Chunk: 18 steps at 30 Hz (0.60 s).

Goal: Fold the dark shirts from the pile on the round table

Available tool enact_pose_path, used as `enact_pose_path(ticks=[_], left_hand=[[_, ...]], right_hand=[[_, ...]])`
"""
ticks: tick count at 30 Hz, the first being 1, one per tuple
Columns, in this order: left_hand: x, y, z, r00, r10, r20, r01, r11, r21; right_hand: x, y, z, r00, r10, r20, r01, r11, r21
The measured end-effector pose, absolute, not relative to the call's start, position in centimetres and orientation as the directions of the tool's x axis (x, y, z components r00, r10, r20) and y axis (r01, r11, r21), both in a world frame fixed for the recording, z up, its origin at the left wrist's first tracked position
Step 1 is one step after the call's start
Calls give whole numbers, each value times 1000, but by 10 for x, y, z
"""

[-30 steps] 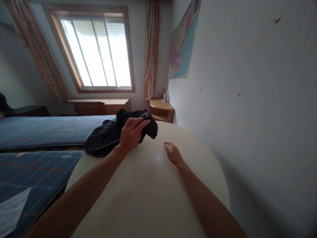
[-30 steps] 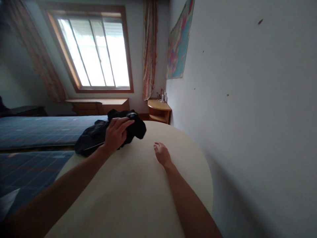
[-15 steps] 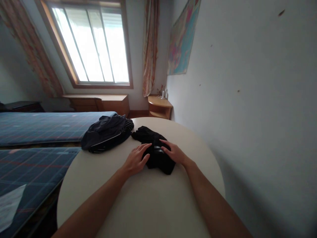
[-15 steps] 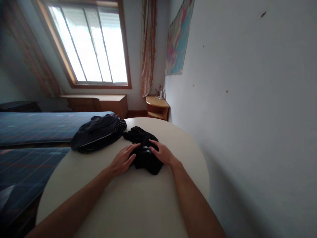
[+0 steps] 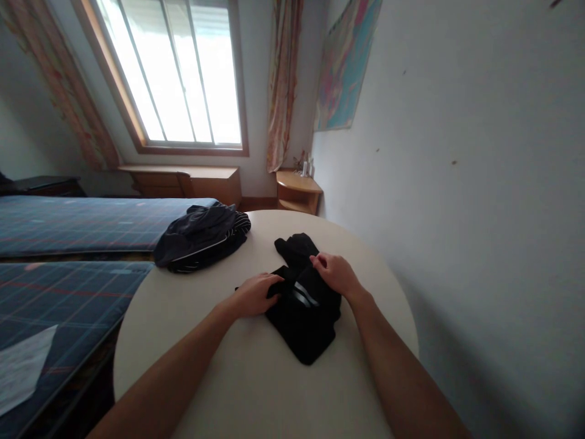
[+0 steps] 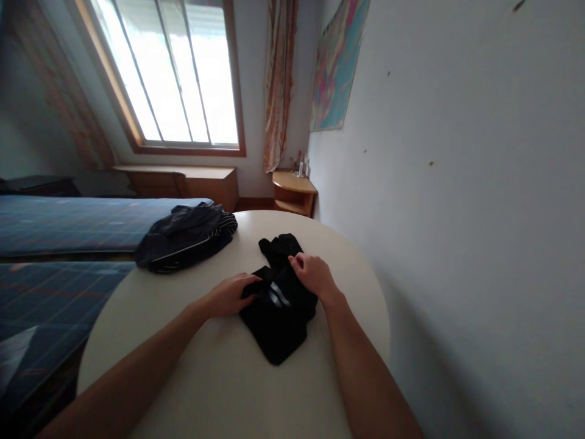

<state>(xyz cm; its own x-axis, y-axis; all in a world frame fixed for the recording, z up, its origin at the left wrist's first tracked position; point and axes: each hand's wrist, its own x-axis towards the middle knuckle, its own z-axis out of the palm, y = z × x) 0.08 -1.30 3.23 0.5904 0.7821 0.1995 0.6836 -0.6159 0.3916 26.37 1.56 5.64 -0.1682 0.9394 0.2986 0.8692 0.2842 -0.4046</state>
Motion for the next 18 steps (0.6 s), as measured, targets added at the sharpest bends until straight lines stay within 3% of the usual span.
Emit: enact_pose_path(ticks=[3, 6, 9, 14, 18], left_hand=[[0, -10, 31, 605, 765, 221, 666, -638, 387], [-4, -5, 31, 509, 807, 300, 705, -591, 392], [-12, 0, 34, 383, 843, 378, 739, -525, 422], [-27, 10, 37, 265, 934, 240, 721, -357, 593], [-33, 11, 36, 234, 955, 183, 828, -294, 478]], right_hand=[[265, 21, 46, -234, 892, 387, 788, 407, -463], [270, 28, 34, -334, 902, 274, 750, 430, -502], [275, 30, 33, -308, 936, 171, 825, 352, -442], [282, 26, 45, -186, 975, 121, 917, 216, -335], [283, 25, 42, -175, 971, 166, 922, 221, -317]])
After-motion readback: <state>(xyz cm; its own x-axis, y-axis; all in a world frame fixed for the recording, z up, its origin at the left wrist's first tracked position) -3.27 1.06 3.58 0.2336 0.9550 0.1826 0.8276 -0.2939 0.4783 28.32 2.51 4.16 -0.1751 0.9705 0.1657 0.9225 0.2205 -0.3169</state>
